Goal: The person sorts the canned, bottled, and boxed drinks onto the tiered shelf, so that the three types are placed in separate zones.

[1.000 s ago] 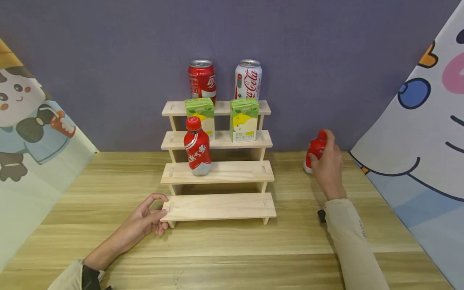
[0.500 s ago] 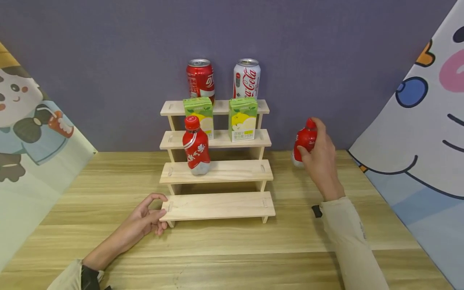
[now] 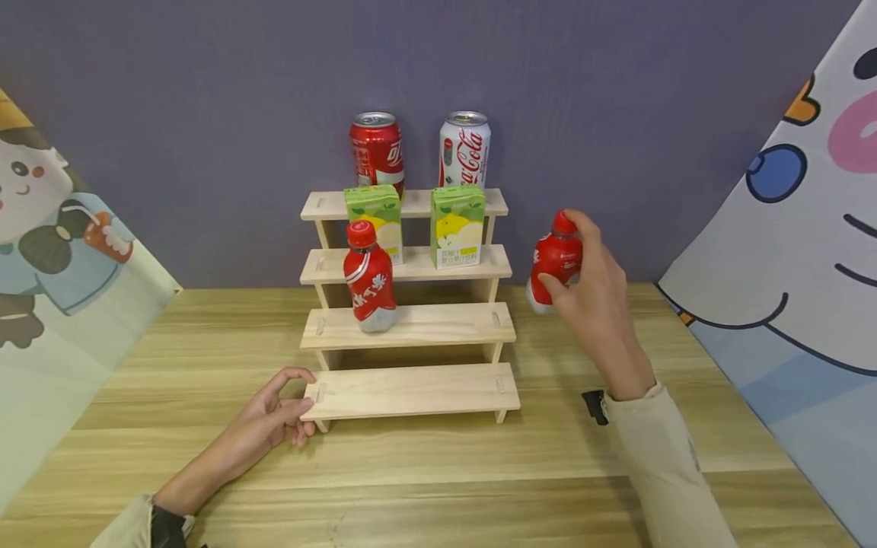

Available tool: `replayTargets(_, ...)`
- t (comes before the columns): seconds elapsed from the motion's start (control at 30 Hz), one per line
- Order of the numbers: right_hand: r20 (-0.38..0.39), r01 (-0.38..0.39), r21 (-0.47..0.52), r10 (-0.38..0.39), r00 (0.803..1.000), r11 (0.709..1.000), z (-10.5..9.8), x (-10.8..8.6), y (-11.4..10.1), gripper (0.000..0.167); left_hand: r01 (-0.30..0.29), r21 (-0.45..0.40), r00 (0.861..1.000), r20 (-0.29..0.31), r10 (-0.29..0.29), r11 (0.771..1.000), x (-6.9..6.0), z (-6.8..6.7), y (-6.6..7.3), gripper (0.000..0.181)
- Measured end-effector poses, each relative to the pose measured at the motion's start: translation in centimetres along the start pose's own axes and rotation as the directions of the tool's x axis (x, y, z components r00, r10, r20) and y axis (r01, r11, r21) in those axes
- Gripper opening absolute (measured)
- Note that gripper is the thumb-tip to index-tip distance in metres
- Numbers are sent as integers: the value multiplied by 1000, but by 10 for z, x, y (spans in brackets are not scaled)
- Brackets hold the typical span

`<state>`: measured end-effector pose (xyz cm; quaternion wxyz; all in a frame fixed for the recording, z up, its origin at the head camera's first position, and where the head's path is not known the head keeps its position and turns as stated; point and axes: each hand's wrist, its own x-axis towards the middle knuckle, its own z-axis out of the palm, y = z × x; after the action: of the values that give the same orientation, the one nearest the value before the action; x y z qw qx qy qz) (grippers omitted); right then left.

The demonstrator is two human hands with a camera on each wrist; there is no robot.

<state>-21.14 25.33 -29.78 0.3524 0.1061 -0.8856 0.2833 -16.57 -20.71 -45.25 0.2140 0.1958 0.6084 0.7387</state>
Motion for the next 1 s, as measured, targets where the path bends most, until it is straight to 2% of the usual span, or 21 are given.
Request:
replayTargets(0.37,-13,93,40,-93,996,995,-8,-8,-38,99,1,3,1000,6,-1,1000,0,1,2,36)
replayTargets(0.57,-46,170,78,-167,985,982,3,-14,-49,102,4,-6,1000,4,-4,1000,-1,1,1,35)
replayTargets(0.73,-58,191,142,-184,981,971,12,-18,-57,102,4,-18,1000,7,-4,1000,-1,1,0,35)
replayTargets(1.0,-85,241,185,-229,970,953,27,-22,-65,97,-5,-23,1000,8,5,1000,-1,1,1,33)
